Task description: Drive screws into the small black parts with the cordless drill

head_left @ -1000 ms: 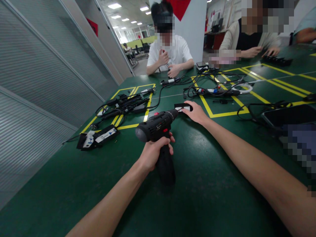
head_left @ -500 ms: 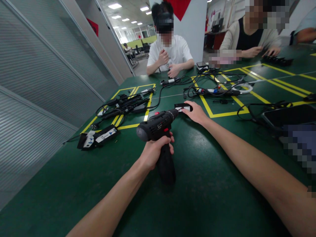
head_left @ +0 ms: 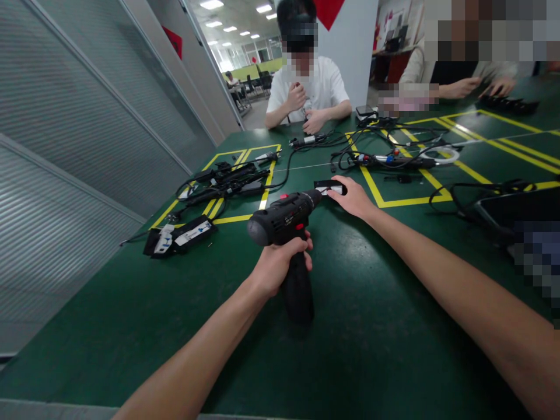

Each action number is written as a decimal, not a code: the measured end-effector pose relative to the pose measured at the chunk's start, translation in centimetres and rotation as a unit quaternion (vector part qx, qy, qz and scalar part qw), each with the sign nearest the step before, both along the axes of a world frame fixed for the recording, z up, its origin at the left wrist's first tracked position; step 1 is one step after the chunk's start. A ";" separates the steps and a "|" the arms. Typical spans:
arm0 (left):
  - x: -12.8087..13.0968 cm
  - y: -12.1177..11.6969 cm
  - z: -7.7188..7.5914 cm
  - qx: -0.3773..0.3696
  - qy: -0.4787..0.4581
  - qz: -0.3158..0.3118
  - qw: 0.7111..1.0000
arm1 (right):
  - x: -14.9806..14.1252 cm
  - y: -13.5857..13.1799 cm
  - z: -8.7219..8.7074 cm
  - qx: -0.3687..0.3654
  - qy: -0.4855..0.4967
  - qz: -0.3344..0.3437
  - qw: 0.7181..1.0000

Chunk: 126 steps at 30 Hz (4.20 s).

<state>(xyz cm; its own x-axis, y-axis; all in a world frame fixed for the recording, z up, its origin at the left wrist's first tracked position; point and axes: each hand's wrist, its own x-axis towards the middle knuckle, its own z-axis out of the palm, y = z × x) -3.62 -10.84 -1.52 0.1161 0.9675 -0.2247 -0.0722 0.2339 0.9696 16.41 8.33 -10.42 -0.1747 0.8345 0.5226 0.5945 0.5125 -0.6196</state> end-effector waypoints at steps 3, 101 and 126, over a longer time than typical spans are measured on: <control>0.0 0.0 -0.1 -0.003 -0.004 0.002 1.000 | 0.0 0.0 0.0 0.001 -0.001 -0.005 1.000; 0.3 -0.1 0.0 -0.008 -0.002 0.014 1.000 | 0.0 0.1 0.1 0.005 -0.007 -0.008 1.000; 0.1 0.0 -0.3 0.004 -0.003 0.007 1.000 | 0.0 0.2 0.0 -0.005 -0.006 -0.007 1.000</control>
<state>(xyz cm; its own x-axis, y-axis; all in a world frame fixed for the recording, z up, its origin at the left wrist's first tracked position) -3.47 -10.87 -1.81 0.1047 0.9705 -0.2171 -0.0819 0.2260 0.9707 16.41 8.53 -10.45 -0.1702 0.8418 0.5123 0.6092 0.4985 -0.6167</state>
